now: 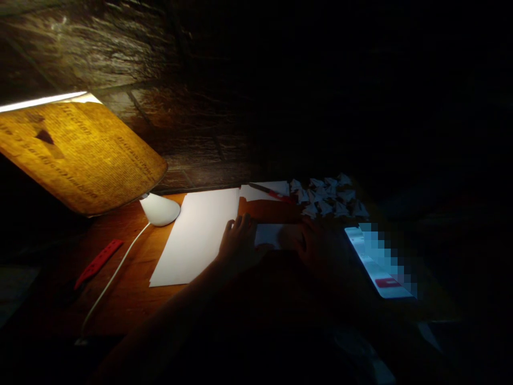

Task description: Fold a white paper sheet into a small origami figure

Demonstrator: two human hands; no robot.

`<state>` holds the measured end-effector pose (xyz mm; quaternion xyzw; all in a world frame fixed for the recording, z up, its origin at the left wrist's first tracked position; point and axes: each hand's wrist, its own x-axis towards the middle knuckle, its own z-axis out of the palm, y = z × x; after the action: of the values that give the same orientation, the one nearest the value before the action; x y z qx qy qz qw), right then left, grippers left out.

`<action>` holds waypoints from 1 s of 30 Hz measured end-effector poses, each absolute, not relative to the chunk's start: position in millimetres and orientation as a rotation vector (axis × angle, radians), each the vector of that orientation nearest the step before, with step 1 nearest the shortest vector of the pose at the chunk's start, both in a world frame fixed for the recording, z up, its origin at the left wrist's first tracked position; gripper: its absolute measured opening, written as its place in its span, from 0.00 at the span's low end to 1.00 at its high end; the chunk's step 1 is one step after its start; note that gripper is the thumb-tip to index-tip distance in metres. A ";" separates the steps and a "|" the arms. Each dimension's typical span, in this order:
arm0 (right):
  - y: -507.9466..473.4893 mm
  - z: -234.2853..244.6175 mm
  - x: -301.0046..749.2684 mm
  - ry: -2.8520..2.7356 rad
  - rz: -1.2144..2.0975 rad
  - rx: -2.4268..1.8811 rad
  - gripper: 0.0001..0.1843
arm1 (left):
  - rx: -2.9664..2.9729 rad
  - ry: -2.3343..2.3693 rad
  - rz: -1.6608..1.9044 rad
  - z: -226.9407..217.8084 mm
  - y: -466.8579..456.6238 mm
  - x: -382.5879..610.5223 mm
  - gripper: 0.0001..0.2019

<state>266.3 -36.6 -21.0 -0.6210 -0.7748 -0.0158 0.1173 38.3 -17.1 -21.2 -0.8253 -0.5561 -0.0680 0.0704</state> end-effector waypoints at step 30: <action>10.9 -13.0 249.1 -2.090 0.929 -1.305 0.11 | -2.645 -2.077 -2.216 -26.8 5.8 29.3 0.13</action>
<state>249.1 10.9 -13.0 -0.4797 -0.7681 0.3415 0.2515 29.3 5.8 -26.8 -0.5934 -0.4659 -0.4972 -0.4284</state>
